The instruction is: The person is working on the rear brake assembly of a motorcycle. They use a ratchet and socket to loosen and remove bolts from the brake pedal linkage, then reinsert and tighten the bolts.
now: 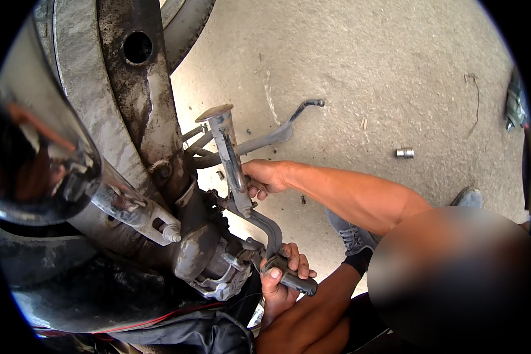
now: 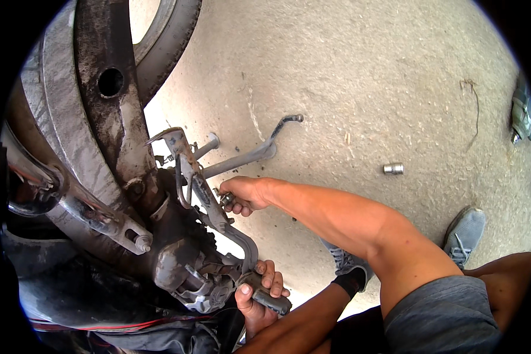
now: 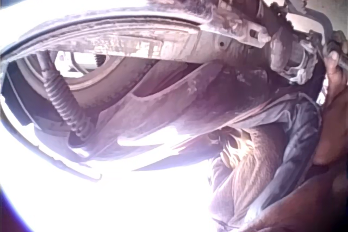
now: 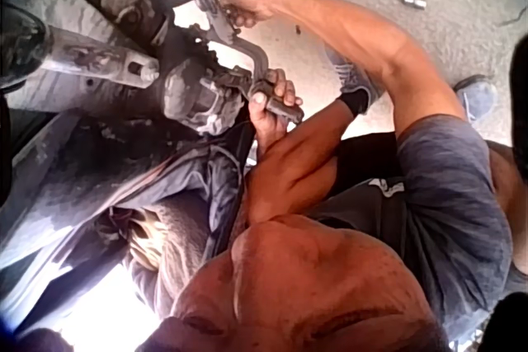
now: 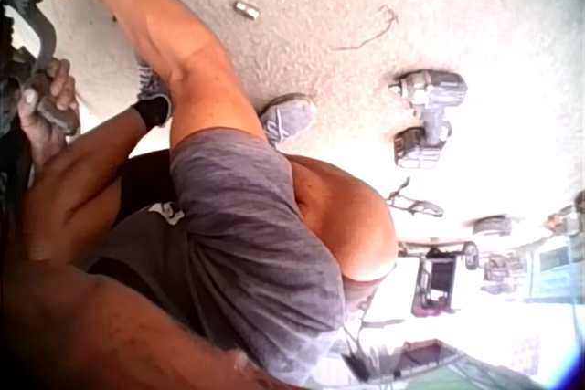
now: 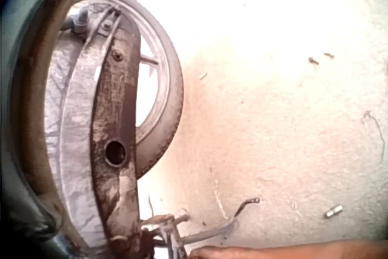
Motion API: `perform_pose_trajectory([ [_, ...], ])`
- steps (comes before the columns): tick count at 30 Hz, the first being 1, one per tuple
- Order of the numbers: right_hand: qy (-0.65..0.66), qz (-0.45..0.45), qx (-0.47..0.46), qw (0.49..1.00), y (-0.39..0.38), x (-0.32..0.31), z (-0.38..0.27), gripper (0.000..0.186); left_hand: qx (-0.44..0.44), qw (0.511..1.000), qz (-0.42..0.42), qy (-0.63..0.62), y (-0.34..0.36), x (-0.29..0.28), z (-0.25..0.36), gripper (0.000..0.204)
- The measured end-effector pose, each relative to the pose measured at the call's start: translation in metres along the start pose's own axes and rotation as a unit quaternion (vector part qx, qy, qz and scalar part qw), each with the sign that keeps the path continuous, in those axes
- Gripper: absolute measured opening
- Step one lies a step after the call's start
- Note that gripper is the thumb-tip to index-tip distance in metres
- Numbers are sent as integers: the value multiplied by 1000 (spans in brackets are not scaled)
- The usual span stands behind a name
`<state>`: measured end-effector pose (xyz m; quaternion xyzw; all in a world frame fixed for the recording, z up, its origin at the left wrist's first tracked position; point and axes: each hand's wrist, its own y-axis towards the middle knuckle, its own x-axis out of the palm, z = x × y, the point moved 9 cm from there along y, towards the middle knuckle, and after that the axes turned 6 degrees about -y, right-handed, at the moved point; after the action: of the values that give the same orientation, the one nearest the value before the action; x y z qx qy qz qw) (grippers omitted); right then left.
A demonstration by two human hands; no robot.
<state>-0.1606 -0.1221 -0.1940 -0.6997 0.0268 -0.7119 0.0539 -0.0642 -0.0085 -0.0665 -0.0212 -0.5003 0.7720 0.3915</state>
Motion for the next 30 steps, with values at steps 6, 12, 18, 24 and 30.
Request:
perform_pose_trajectory([
  [6,-65,14,-94,993,7,-4,-8,12,6,1000,7,9,0,1,0,40],
  [12,-113,30,-26,993,16,-12,-4,14,11,1000,9,3,1,4,-1,39],
  [18,-74,15,-25,997,4,3,-6,14,11,999,19,48,0,2,1,41],
  [24,-188,61,-186,962,7,-5,-15,17,10,999,15,46,2,4,-1,40],
  [30,-104,48,-134,984,14,-5,-7,16,12,997,27,67,0,5,0,39],
])
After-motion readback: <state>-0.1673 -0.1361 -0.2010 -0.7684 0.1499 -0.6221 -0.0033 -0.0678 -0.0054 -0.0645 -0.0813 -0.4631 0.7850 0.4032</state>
